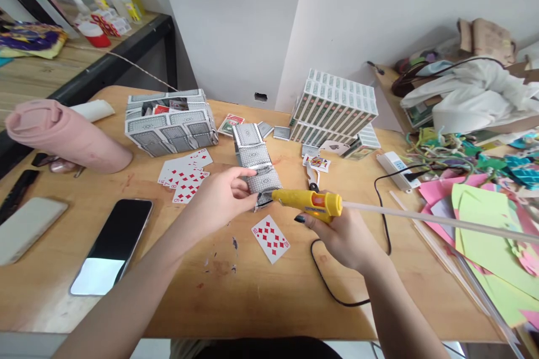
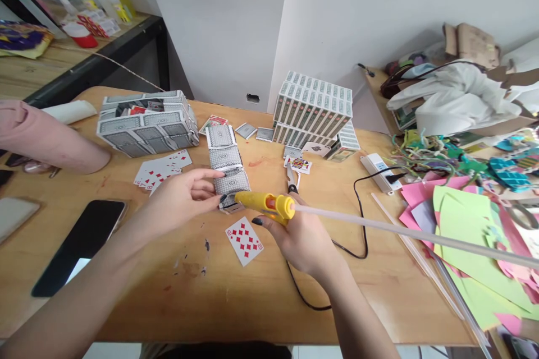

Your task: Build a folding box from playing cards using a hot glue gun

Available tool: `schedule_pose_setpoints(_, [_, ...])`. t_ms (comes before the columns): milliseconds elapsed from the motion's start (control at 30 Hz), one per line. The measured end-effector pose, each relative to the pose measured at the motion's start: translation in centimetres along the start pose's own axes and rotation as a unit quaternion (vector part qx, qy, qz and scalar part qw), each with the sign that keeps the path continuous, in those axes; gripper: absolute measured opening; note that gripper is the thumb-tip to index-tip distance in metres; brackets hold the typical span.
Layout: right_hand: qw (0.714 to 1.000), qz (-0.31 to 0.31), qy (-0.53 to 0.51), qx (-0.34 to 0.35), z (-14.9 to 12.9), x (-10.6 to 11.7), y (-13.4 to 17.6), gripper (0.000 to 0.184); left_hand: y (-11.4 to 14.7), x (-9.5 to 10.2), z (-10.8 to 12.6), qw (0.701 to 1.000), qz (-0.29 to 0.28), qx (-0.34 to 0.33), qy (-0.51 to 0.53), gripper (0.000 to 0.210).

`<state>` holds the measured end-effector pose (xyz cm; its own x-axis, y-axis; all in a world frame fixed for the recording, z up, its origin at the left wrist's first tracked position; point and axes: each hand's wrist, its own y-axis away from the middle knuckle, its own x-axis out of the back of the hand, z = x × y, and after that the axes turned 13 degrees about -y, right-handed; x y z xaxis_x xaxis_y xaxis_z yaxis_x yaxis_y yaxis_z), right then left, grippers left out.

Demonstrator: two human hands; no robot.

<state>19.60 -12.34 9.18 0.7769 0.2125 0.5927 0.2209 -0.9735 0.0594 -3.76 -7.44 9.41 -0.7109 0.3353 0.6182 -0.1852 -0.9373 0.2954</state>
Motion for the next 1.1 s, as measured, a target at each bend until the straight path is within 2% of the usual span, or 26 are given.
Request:
schedule_pose_setpoints(167, [0.992,0.023,0.090,0.085,-0.6,0.3,-0.1,0.026,0.3,0.2,0.8,0.996,0.011,-0.032,-0.083,0.040])
schedule_pose_setpoints(400, [0.975,0.026,0.148,0.165,-1.2,0.9,-0.3,0.020,0.2,0.3,1.2,0.996,0.016,-0.027,-0.079,0.036])
schedule_pose_setpoints(700, [0.971,0.031,0.165,0.168,-0.9,0.6,-0.1,0.022,0.1,0.1,1.2,0.997,0.028,-0.032,-0.060,0.031])
schedule_pose_setpoints(967, [0.965,0.043,0.174,0.193,-1.1,1.1,0.1,0.021,0.2,-0.1,1.4,0.999,0.029,-0.008,-0.031,0.037])
schedule_pose_setpoints(1100, [0.967,0.035,0.173,0.185,-1.1,1.2,0.2,0.020,0.3,-0.1,1.3,0.999,0.035,-0.012,-0.037,0.036])
